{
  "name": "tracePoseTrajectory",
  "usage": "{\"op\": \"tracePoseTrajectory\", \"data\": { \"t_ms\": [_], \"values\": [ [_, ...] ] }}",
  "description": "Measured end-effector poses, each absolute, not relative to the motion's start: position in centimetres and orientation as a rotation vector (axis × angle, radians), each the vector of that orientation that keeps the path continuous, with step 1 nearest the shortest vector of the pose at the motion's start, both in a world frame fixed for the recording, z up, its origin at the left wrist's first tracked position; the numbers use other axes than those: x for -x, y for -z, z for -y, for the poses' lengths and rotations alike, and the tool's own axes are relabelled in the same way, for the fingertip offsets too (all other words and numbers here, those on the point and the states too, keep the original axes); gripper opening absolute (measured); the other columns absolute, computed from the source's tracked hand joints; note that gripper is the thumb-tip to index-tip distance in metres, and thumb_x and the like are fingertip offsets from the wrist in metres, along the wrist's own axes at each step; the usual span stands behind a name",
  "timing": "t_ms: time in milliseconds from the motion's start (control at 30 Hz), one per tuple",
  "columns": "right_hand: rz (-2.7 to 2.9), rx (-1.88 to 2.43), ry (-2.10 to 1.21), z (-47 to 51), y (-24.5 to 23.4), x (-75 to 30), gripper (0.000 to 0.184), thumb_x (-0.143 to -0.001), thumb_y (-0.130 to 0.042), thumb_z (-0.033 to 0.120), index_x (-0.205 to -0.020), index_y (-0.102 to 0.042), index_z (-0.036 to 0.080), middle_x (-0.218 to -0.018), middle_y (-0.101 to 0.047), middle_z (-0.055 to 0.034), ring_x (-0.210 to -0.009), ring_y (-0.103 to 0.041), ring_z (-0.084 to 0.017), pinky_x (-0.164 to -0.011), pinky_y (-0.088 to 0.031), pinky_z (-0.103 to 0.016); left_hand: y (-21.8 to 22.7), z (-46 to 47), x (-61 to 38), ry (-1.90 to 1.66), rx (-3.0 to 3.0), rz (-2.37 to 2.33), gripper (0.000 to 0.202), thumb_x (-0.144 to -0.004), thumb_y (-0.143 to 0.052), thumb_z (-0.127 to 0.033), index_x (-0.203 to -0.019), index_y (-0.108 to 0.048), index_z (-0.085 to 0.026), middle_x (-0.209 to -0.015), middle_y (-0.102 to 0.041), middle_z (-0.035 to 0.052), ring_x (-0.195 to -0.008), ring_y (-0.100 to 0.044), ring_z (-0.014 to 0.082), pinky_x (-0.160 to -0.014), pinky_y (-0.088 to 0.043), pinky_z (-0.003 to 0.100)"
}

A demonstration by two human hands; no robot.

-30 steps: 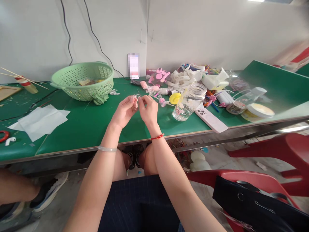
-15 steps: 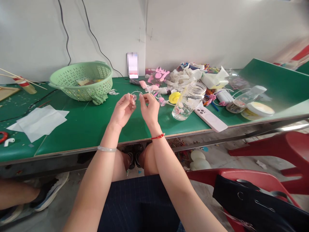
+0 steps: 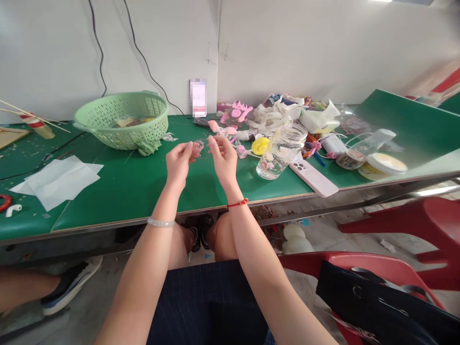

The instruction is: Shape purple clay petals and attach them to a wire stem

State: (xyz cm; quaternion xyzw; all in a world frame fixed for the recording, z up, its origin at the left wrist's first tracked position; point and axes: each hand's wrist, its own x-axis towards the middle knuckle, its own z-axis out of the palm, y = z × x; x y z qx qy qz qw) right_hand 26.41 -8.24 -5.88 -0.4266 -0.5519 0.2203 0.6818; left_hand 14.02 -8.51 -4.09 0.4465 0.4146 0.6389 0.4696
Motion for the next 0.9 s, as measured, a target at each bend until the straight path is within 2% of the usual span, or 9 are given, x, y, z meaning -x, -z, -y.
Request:
{"op": "tracePoseTrajectory", "data": {
  "t_ms": [100, 200, 300, 400, 633, 900],
  "values": [
    [1.290, 1.036, -0.451, 8.3, 6.1, -26.6, 0.023, -0.098, -0.063, 0.044, -0.105, -0.067, 0.023, -0.086, -0.073, -0.0009, -0.077, -0.068, -0.014, -0.077, -0.055, -0.029, 4.2, 8.7, -14.1, -1.586, -1.247, -1.056, 0.032, -0.082, -0.081, -0.049, -0.081, -0.077, -0.017, -0.073, -0.075, 0.0034, -0.067, -0.068, 0.0129, -0.059, -0.047, 0.021],
    [1.328, 1.107, -0.412, 8.3, 6.3, -26.9, 0.013, -0.098, -0.061, 0.033, -0.100, -0.067, 0.022, -0.087, -0.075, -0.0018, -0.081, -0.070, -0.016, -0.087, -0.055, -0.034, 4.0, 8.8, -14.1, -1.576, -1.284, -1.048, 0.033, -0.083, -0.080, -0.050, -0.083, -0.077, -0.017, -0.074, -0.075, 0.0037, -0.068, -0.068, 0.0129, -0.060, -0.047, 0.021],
    [1.378, 1.152, -0.392, 8.3, 6.3, -27.1, 0.014, -0.099, -0.060, 0.031, -0.092, -0.068, 0.022, -0.089, -0.077, -0.0036, -0.085, -0.072, -0.019, -0.093, -0.054, -0.038, 3.8, 8.7, -13.9, -1.518, -1.216, -1.027, 0.033, -0.085, -0.078, -0.050, -0.082, -0.077, -0.017, -0.074, -0.074, 0.0037, -0.067, -0.067, 0.0125, -0.061, -0.047, 0.021],
    [1.408, 1.184, -0.390, 8.3, 6.4, -27.1, 0.015, -0.099, -0.060, 0.030, -0.091, -0.070, 0.022, -0.088, -0.078, -0.0039, -0.085, -0.073, -0.020, -0.094, -0.054, -0.039, 3.7, 8.6, -13.7, -1.428, -1.122, -0.989, 0.035, -0.085, -0.078, -0.052, -0.081, -0.076, -0.017, -0.072, -0.073, 0.0032, -0.065, -0.066, 0.0123, -0.060, -0.046, 0.022],
    [1.439, 1.211, -0.386, 8.5, 6.2, -27.0, 0.019, -0.097, -0.058, 0.023, -0.096, -0.077, 0.021, -0.090, -0.080, -0.0045, -0.079, -0.072, -0.019, -0.095, -0.054, -0.041, 3.5, 8.8, -13.2, -1.251, -1.118, -0.899, 0.036, -0.072, -0.088, -0.051, -0.080, -0.080, -0.017, -0.070, -0.072, 0.0028, -0.066, -0.065, 0.0118, -0.067, -0.050, 0.024],
    [1.465, 1.227, -0.341, 8.6, 6.0, -27.4, 0.023, -0.096, -0.058, 0.019, -0.099, -0.081, 0.022, -0.096, -0.082, -0.0046, -0.076, -0.072, -0.018, -0.099, -0.055, -0.041, 3.5, 9.0, -12.9, -1.222, -1.187, -0.876, 0.039, -0.064, -0.093, -0.051, -0.080, -0.081, -0.017, -0.071, -0.069, 0.0016, -0.067, -0.060, 0.0102, -0.067, -0.047, 0.023]
  ]
}}
